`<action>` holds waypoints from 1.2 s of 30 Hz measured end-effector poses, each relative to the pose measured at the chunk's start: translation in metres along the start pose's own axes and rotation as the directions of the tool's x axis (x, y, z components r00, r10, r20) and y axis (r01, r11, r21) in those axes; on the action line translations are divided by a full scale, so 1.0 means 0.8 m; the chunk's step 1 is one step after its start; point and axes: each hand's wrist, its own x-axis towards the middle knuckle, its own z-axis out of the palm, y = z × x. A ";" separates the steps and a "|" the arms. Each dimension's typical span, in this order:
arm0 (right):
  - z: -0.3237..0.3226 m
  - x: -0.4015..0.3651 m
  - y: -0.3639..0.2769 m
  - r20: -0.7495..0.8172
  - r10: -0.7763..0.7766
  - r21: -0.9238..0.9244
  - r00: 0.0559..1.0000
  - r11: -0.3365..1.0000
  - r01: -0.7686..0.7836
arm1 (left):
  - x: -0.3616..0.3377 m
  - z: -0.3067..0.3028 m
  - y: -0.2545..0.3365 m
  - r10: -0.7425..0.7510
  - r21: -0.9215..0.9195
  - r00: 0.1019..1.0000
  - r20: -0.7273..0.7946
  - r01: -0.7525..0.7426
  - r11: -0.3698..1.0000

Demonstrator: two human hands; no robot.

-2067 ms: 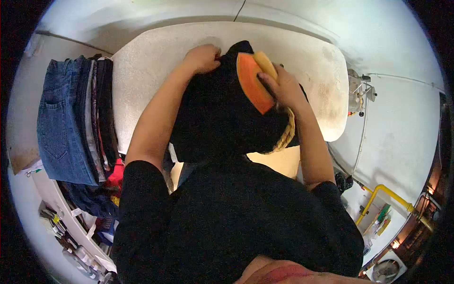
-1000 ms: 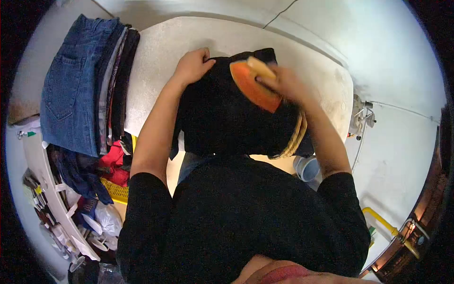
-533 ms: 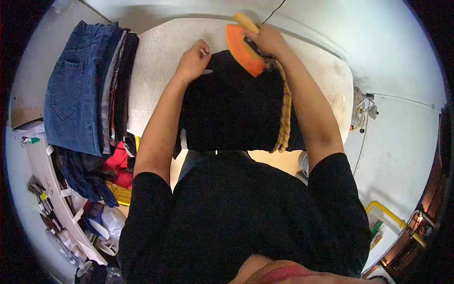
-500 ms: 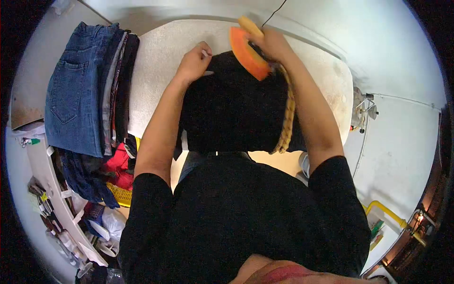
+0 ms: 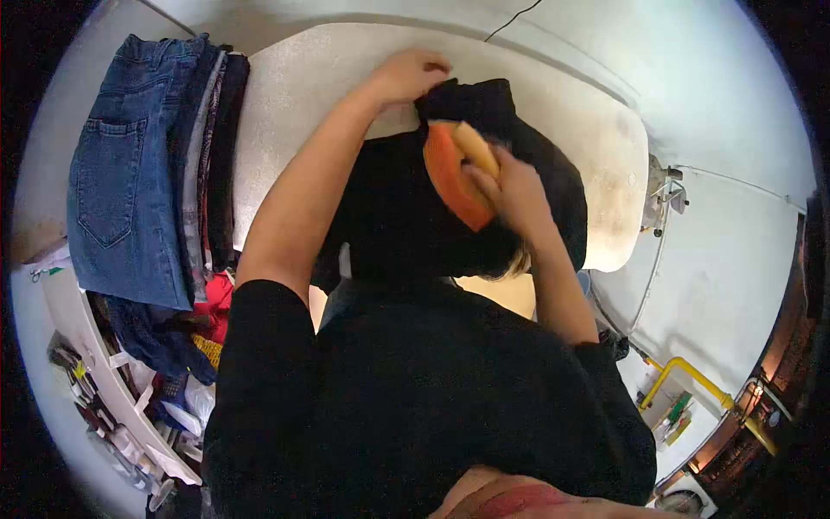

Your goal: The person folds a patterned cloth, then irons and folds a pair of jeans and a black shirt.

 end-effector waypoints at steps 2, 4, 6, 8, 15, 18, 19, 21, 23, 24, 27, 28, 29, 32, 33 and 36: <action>-0.008 0.031 -0.015 -0.009 -0.005 -0.048 1.000 0.999 0.004 | -0.017 -0.017 -0.008 0.318 0.060 0.901 -0.296 -0.315 0.947; -0.010 0.065 -0.013 -0.045 -0.039 -0.084 0.998 0.996 0.035 | -0.047 -0.032 -0.021 0.279 0.188 0.908 -0.312 -0.229 0.955; -0.019 0.107 -0.013 -0.160 -0.031 -0.066 0.987 0.998 0.020 | -0.085 -0.034 -0.042 0.173 0.373 0.935 -0.310 -0.048 0.927; -0.033 0.146 -0.012 -0.158 -0.073 -0.070 0.985 0.996 0.063 | -0.127 -0.016 -0.056 0.091 0.502 0.962 -0.259 0.053 0.863; -0.039 0.199 -0.002 -0.189 -0.161 -0.065 0.969 0.986 0.151 | -0.224 -0.004 -0.080 -0.052 0.361 0.944 -0.325 0.175 0.916; -0.042 0.200 -0.002 -0.174 -0.152 -0.070 0.973 0.987 0.142 | -0.223 0.005 -0.098 0.018 0.427 0.949 -0.314 0.124 0.896; -0.043 0.197 -0.001 -0.180 -0.150 -0.074 0.972 0.988 0.139 | -0.222 0.005 -0.103 0.025 0.428 0.950 -0.312 0.117 0.896; -0.046 0.183 -0.003 -0.147 -0.162 0.107 0.976 0.978 0.178 | -0.221 0.002 -0.095 -0.022 0.374 0.934 -0.357 0.165 0.913; -0.041 0.156 -0.003 -0.111 -0.169 0.080 0.979 0.981 0.179 | -0.223 -0.007 -0.100 0.014 0.353 0.930 -0.366 0.125 0.927; -0.033 0.135 -0.005 -0.061 -0.174 0.059 0.983 0.982 0.178 | -0.227 -0.009 -0.104 0.034 0.327 0.926 -0.375 0.098 0.940; -0.002 0.051 -0.054 0.257 -0.115 -0.050 0.960 0.990 0.132 | -0.239 -0.016 -0.100 -0.076 0.167 0.898 -0.433 0.162 0.973; 0.043 0.030 -0.042 0.188 -0.268 -0.108 0.945 0.951 0.291 | -0.239 -0.018 -0.113 -0.072 0.175 0.882 -0.466 0.171 0.970; 0.042 -0.006 -0.068 0.228 -0.320 -0.047 0.919 0.940 0.339 | -0.239 -0.020 -0.115 -0.071 0.177 0.885 -0.461 0.170 0.969; 0.066 -0.032 -0.098 0.433 -0.351 -0.078 0.830 0.903 0.422 | -0.242 -0.020 -0.116 -0.041 0.176 0.806 -0.591 0.178 0.968; 0.071 -0.035 -0.104 0.420 -0.418 -0.062 0.805 0.872 0.485 | -0.242 -0.021 -0.117 -0.034 0.186 0.812 -0.583 0.174 0.967; 0.064 -0.006 -0.117 0.365 -0.414 -0.041 0.834 0.888 0.459 | -0.241 -0.024 -0.116 -0.061 0.004 0.749 -0.660 0.084 0.996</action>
